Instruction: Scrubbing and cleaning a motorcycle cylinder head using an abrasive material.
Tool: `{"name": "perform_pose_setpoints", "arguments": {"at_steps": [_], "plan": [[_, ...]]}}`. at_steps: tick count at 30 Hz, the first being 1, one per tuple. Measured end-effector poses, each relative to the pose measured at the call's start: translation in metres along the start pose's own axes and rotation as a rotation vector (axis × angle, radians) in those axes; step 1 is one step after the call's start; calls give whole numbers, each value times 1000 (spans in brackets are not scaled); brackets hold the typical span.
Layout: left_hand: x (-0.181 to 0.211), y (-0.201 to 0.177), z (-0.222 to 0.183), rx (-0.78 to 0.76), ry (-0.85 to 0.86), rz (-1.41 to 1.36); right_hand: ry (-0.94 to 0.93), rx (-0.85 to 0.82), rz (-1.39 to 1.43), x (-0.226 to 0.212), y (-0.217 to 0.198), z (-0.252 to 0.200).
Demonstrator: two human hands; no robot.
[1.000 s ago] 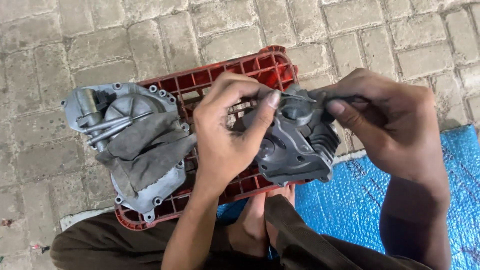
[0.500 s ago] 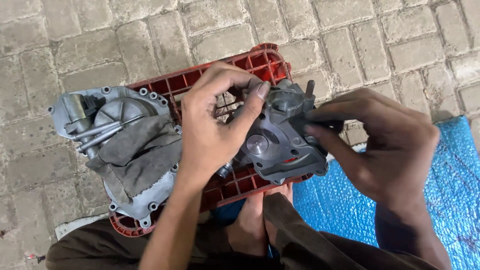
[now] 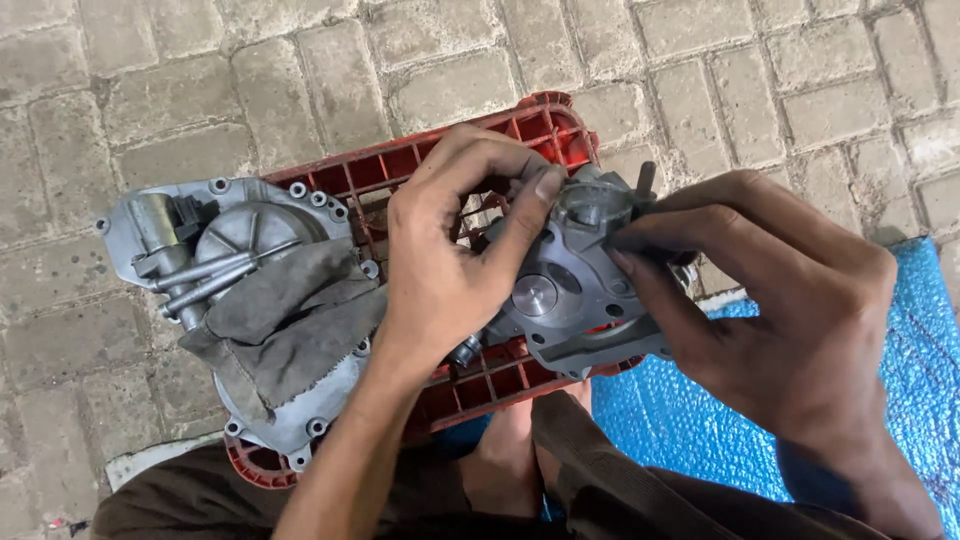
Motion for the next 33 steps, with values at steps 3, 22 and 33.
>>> {"name": "perform_pose_setpoints", "arguments": {"at_steps": [3, 22, 33], "plan": [[-7, -1, -1, 45, -24, 19, -102, 33, 4, -2, 1, 0], [-2, 1, 0, -17, -78, -32, -190, -8, 111, 11, 2, -4], [-9, 3, -2, -39, -81, -59, -381, -72, -92, -9, 2, -9]]}}
Point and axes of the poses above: each hand's wrist, its own z-axis towards the middle knuckle, its own y-axis out of the palm, x = y × z, the point moved 8 cm from there along z, towards the middle knuckle, and after that the axes turned 8 degrees about z, right-handed, at the moved point
